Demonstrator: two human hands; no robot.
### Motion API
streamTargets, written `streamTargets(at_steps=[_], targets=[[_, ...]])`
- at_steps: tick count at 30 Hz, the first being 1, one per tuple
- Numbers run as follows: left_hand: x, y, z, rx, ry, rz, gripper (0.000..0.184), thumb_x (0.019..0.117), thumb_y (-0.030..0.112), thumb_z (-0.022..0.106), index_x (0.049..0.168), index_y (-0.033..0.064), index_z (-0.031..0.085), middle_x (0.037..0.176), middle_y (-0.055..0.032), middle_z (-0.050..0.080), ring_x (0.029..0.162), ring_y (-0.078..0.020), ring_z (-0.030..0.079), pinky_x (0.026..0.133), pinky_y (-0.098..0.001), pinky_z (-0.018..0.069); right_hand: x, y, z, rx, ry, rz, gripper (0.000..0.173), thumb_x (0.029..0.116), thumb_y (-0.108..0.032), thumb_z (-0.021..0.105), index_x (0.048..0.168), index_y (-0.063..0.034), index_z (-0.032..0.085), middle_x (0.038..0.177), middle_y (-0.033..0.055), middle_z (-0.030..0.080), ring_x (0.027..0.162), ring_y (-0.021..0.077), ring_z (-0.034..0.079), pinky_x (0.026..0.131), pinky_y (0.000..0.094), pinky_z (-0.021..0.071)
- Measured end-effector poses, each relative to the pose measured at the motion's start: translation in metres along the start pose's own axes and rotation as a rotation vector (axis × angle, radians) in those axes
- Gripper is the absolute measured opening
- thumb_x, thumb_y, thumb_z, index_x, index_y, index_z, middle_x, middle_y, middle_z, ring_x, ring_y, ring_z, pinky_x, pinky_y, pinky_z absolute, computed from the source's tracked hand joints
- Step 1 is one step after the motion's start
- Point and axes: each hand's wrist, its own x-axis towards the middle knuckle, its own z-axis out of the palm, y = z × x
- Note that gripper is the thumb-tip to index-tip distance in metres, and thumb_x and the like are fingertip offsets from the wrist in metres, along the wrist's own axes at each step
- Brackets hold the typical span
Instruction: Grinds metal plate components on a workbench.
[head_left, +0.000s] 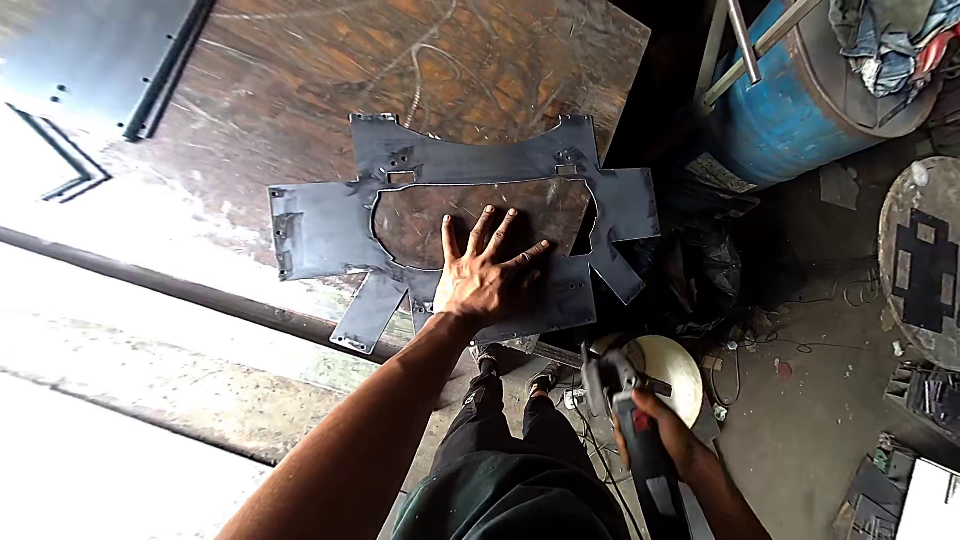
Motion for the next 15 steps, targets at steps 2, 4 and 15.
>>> streamTargets(at_steps=[2, 4, 15], targets=[[0.000, -0.001, 0.001, 0.000, 0.013, 0.007, 0.049, 0.1010, 0.067, 0.028, 0.148, 0.0620, 0.040, 0.170, -0.0011, 0.027, 0.159, -0.0373, 0.013, 0.116, -0.0792, 0.0000, -0.011, 0.015, 0.009, -0.028, 0.038, -0.023, 0.063, 0.0855, -0.061, 0.069, 0.108, -0.0028, 0.060, 0.076, 0.0119, 0.069, 0.061, 0.0224, 0.070, 0.059, 0.0392, 0.0626], [0.001, -0.001, 0.001, -0.003, 0.021, 0.005, 0.049, 0.1010, 0.067, 0.028, 0.148, 0.0613, 0.041, 0.170, -0.0005, 0.028, 0.158, -0.0372, 0.014, 0.117, -0.0787, 0.0003, -0.017, 0.016, 0.021, -0.052, 0.154, -0.056, 0.067, 0.0807, -0.060, 0.075, 0.107, -0.0002, 0.060, 0.075, 0.0144, 0.069, 0.060, 0.0252, 0.070, 0.058, 0.0410, 0.0630], [-0.003, -0.005, 0.004, -0.087, 0.069, -0.010, 0.052, 0.1048, 0.051, 0.028, 0.153, 0.0414, 0.046, 0.168, 0.0035, 0.032, 0.158, -0.0305, 0.019, 0.120, -0.0736, 0.0030, -0.007, -0.048, 0.089, -1.227, 0.910, -0.111, 0.079, 0.0643, -0.085, 0.070, 0.102, -0.0146, 0.073, 0.090, 0.0007, 0.073, 0.090, 0.0162, 0.071, 0.081, 0.0475, 0.0581]])
